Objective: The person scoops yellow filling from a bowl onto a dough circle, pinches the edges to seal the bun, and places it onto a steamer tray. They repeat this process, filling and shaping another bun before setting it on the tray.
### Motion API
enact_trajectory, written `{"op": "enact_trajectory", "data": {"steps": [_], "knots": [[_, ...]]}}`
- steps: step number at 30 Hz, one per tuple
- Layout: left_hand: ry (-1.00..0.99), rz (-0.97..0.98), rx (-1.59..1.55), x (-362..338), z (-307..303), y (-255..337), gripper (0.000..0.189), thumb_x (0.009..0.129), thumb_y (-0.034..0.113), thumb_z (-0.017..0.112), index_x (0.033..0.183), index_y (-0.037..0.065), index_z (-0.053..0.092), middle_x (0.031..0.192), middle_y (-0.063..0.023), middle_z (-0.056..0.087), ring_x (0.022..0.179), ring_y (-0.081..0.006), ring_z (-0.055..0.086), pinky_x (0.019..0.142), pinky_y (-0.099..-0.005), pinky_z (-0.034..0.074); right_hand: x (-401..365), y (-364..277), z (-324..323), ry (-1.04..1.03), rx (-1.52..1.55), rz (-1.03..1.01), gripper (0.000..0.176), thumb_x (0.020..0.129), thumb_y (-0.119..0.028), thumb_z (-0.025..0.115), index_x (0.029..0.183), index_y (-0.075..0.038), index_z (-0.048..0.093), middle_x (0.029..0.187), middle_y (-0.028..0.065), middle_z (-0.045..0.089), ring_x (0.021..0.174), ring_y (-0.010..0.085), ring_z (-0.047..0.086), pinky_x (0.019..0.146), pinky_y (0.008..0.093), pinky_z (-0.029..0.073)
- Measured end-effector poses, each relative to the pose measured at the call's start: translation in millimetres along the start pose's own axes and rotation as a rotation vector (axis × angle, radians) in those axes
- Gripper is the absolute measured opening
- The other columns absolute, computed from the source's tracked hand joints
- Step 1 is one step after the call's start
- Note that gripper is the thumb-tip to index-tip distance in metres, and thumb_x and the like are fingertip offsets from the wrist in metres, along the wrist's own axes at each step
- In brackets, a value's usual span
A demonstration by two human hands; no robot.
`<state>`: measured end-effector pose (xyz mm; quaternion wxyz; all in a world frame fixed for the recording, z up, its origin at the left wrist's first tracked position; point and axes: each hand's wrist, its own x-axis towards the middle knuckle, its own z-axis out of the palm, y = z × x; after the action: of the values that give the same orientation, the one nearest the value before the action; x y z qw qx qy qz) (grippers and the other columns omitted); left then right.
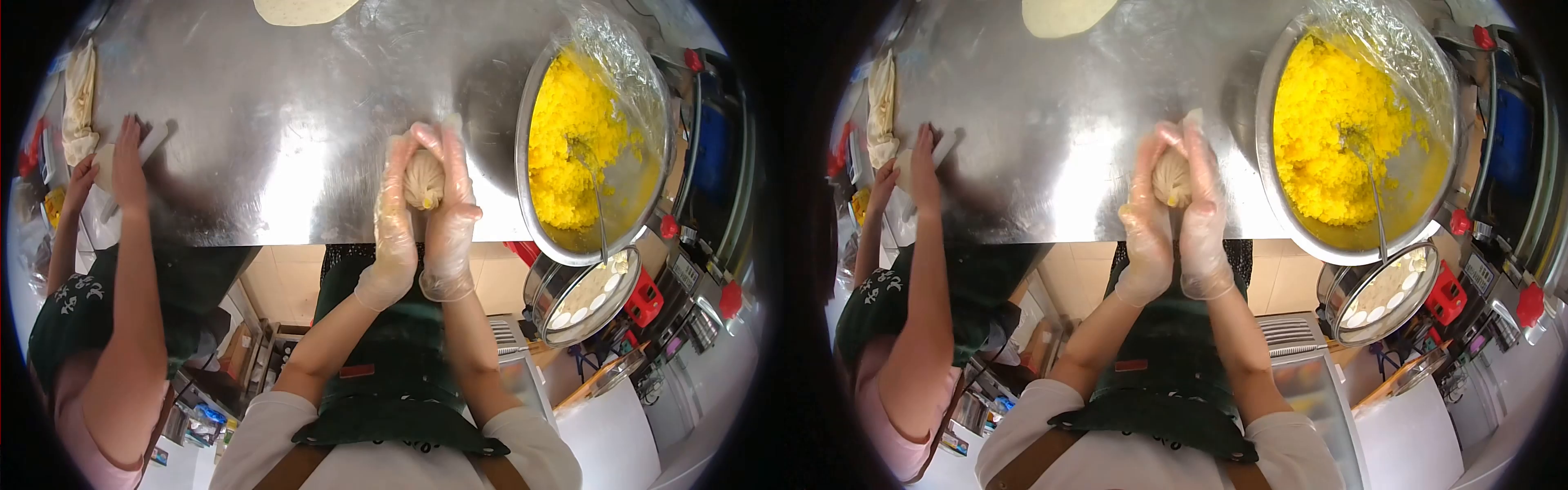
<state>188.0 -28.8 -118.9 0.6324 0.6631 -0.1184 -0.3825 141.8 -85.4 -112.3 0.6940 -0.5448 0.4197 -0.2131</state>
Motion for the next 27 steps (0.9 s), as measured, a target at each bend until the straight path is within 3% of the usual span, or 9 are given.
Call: {"op": "enact_trajectory", "data": {"steps": [3,6,9,12,17,19,21,24,27], "knots": [[0.114,0.08,-0.107,0,14,11,0.102,0.092,0.079,0.015,0.155,-0.002,0.021,0.159,-0.017,0.029,0.147,-0.0273,0.028,0.12,-0.0396,0.022,-1,10,0,0.084,0.027,-0.054,0.12,0.078,-0.091,0.026,0.153,0.002,0.028,0.148,0.0173,0.045,0.141,0.0292,0.037,0.119,0.0426,0.025],[-0.088,0.042,0.001,12,-2,3,0.105,0.091,0.081,0.016,0.156,-0.001,0.017,0.16,-0.016,0.025,0.147,-0.0284,0.025,0.121,-0.0415,0.019,-9,14,13,0.093,-0.023,-0.079,0.118,0.079,-0.09,0.026,0.153,0.001,0.029,0.144,0.0174,0.049,0.139,0.0288,0.04,0.119,0.0422,0.025],[-0.04,-0.006,-0.118,1,-2,-1,0.104,0.091,0.081,0.018,0.156,0.0,0.016,0.16,-0.0161,0.026,0.149,-0.0282,0.023,0.122,-0.0409,0.016,5,-1,0,-0.016,-0.02,-0.01,0.116,0.08,-0.089,0.026,0.153,0.001,0.03,0.148,0.0176,0.046,0.141,0.0288,0.037,0.12,0.0407,0.024],[0.056,0.004,-0.166,0,-5,7,0.103,0.091,0.08,0.021,0.156,0.0,0.017,0.16,-0.0169,0.026,0.15,-0.0281,0.02,0.123,-0.0408,0.012,-4,5,3,0.174,0.086,-0.025,0.113,0.083,-0.086,0.029,0.153,0.002,0.027,0.15,0.0197,0.043,0.141,0.0281,0.037,0.121,0.038,0.021],[-0.024,-0.128,-0.197,-5,8,10,0.104,0.09,0.082,0.023,0.156,0.001,0.017,0.158,-0.0146,0.031,0.147,-0.0261,0.025,0.122,-0.0392,0.017,-21,29,7,0.158,0.212,-0.046,0.084,0.098,-0.066,0.038,0.15,-0.001,0.035,0.149,0.0136,0.043,0.142,0.0252,0.035,0.121,0.0375,0.021],[0.024,-0.005,-0.2,-16,12,3,0.102,0.09,0.081,0.026,0.155,0.002,0.02,0.156,-0.0148,0.033,0.145,-0.0263,0.029,0.121,-0.041,0.021,-26,19,2,0.115,0.315,0.03,0.074,0.101,-0.059,0.04,0.149,-0.003,0.039,0.149,0.01,0.044,0.141,0.0238,0.036,0.12,0.0373,0.024],[-0.069,-0.05,-0.274,-37,17,-10,0.098,0.092,0.079,0.027,0.154,0.003,0.023,0.156,-0.0169,0.032,0.144,-0.0298,0.031,0.121,-0.0433,0.022,-46,41,-17,0.088,0.234,-0.131,0.076,0.1,-0.061,0.04,0.148,-0.002,0.04,0.15,0.011,0.044,0.142,0.0245,0.035,0.119,0.0385,0.025],[-0.17,-0.132,-0.419,-81,40,-55,0.084,0.094,0.064,0.031,0.15,0.001,0.031,0.152,-0.0158,0.037,0.143,-0.0283,0.034,0.121,-0.0439,0.021,-91,37,-65,0.177,0.149,-0.167,0.086,0.097,-0.069,0.034,0.148,0.0,0.039,0.151,0.0143,0.043,0.144,0.0278,0.033,0.12,0.0395,0.021],[-0.106,-0.094,-0.894,-142,91,-160,0.071,0.095,0.05,0.035,0.146,0.0,0.039,0.149,-0.0148,0.043,0.141,-0.0268,0.038,0.122,-0.0445,0.019,-137,43,-127,0.319,0.153,-0.156,0.094,0.095,-0.074,0.029,0.149,0.003,0.036,0.152,0.0162,0.042,0.147,0.0289,0.03,0.121,0.0415,0.017]]}}
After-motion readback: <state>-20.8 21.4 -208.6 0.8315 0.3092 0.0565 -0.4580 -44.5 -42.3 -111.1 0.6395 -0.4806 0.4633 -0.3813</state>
